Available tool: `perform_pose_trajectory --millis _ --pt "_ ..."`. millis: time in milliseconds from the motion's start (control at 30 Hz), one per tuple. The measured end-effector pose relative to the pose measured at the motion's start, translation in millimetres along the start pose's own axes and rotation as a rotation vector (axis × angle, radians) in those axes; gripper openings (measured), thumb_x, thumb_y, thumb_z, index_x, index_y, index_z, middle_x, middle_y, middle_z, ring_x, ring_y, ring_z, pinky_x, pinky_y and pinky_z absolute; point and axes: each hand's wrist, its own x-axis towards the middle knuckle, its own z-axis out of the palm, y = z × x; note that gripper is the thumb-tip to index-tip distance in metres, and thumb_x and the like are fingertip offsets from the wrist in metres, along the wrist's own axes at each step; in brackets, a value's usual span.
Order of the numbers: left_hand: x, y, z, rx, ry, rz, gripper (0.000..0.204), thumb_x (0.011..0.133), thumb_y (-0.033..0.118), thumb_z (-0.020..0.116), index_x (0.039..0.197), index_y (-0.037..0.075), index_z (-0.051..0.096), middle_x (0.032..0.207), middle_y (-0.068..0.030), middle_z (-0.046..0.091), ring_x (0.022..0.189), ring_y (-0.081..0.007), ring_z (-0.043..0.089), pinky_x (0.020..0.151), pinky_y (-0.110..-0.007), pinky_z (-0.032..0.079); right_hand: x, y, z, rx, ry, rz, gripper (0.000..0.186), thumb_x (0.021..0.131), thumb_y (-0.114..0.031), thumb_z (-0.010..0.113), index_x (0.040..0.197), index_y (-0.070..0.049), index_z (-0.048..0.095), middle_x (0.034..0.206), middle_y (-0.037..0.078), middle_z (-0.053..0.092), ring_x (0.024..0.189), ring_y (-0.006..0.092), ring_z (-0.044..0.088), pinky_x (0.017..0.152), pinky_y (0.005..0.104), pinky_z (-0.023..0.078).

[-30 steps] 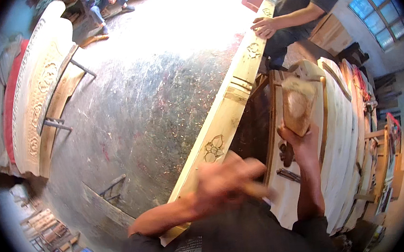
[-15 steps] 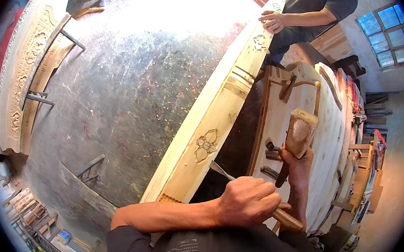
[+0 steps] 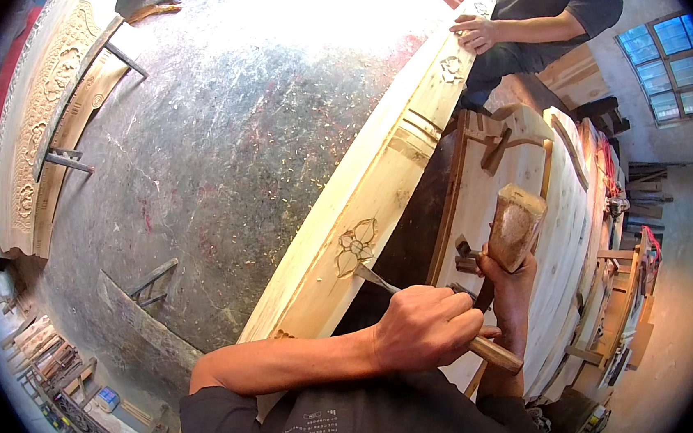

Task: The person carves a decorative floral design into a large wooden beam using a chisel and a wooden mallet.

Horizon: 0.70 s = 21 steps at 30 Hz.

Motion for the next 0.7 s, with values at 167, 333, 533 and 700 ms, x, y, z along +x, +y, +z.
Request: perform_pose_trajectory --millis 167,333,533,700 --pt "4.1 -1.7 -0.2 0.027 -0.022 -0.04 0.044 0.082 0.023 0.082 0.064 0.01 0.045 0.061 -0.0051 0.04 0.048 -0.02 0.048 0.043 -0.035 0.038 4.4 3.4 -1.3 -0.005 0.001 0.014 0.012 0.082 0.0 0.078 0.092 -0.001 0.072 0.083 0.001 0.07 0.074 0.0097 0.065 0.065 0.0269 0.052" --pt "18.7 -10.1 0.1 0.032 0.02 -0.135 0.035 0.08 0.018 0.079 0.067 0.009 0.049 0.063 -0.007 0.045 0.051 -0.0251 0.053 0.046 -0.038 0.042 4.8 -3.9 3.0 -0.02 0.062 0.006 0.012 0.081 0.001 0.079 0.09 -0.001 0.071 0.083 0.0 0.07 0.074 0.0093 0.065 0.066 0.0272 0.052" --pt "24.3 -11.5 -2.8 0.035 0.031 -0.193 0.032 0.079 0.017 0.079 0.07 0.008 0.05 0.065 -0.0085 0.047 0.052 -0.0263 0.055 0.046 -0.039 0.043 8.5 -7.8 6.6 -0.015 0.02 -0.06 0.012 0.081 0.002 0.079 0.089 -0.001 0.072 0.083 0.0 0.07 0.074 0.0088 0.064 0.065 0.0269 0.052" --pt "28.1 -17.1 -9.3 0.029 0.071 -0.215 0.027 0.082 0.016 0.077 0.079 0.008 0.052 0.069 -0.0085 0.05 0.057 -0.0277 0.058 0.048 -0.039 0.045 11.7 -7.9 5.4 -0.079 -0.028 -0.095 0.011 0.082 0.002 0.079 0.089 -0.001 0.072 0.085 0.0 0.071 0.075 0.0092 0.065 0.066 0.0274 0.053"
